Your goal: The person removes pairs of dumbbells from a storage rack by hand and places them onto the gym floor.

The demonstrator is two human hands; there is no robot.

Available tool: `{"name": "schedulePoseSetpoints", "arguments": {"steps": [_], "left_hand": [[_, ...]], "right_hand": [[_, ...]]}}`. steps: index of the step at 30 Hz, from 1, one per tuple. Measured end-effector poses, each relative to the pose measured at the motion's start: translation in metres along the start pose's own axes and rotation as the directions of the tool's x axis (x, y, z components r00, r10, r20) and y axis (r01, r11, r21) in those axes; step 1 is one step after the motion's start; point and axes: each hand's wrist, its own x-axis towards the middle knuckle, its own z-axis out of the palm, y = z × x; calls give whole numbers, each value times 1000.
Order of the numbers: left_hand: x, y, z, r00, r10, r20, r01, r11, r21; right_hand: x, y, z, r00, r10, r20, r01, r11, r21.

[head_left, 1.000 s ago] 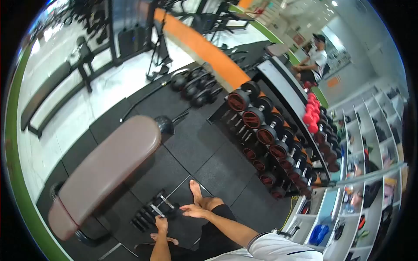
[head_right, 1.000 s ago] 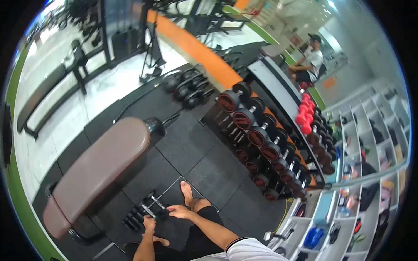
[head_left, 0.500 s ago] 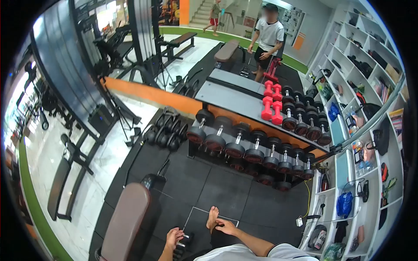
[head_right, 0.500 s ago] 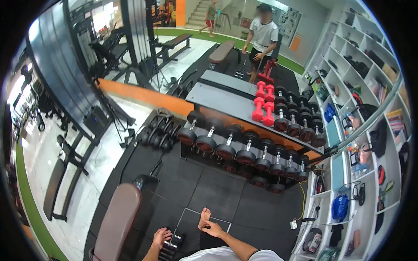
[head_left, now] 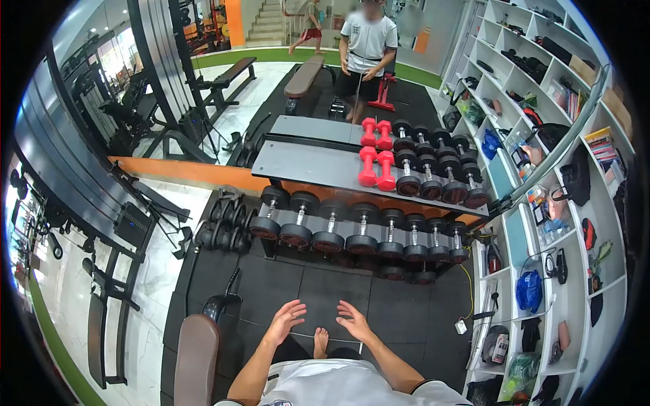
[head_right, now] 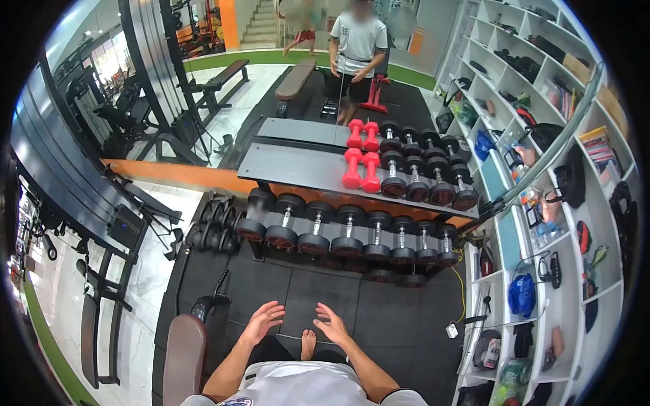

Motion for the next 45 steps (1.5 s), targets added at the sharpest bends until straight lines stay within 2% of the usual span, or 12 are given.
{"name": "schedulePoseSetpoints", "arguments": {"steps": [6,13,21,25,32,39,40,43,45], "left_hand": [[48,34,35,984,-17,177,22,999,-27],[132,74,34,926,-216,311,180,974,139],[225,140,46,877,-255,407,158,954,256],[262,151,54,856,-277,437,160,945,287],[319,152,88,857,-339,388,208,917,341],[378,135,139,902,-279,330,172,932,319],[386,130,148,901,-264,343,159,939,305],[407,116,176,913,-258,316,176,948,267],[418,111,194,919,-251,304,170,948,269]], "right_hand": [[27,-17,-19,1000,15,-11,-14,998,59],[80,-63,-34,998,-4,-66,6,999,32],[157,-93,-51,980,-19,-197,35,996,76],[179,-110,-64,961,-21,-275,50,994,98],[205,-103,-108,954,36,-299,16,985,169],[247,-92,-190,974,8,-225,37,980,195],[253,-99,-204,980,31,-197,1,987,163],[272,-99,-239,989,-57,-138,80,983,167],[279,-106,-260,991,-62,-117,79,987,143]]}}
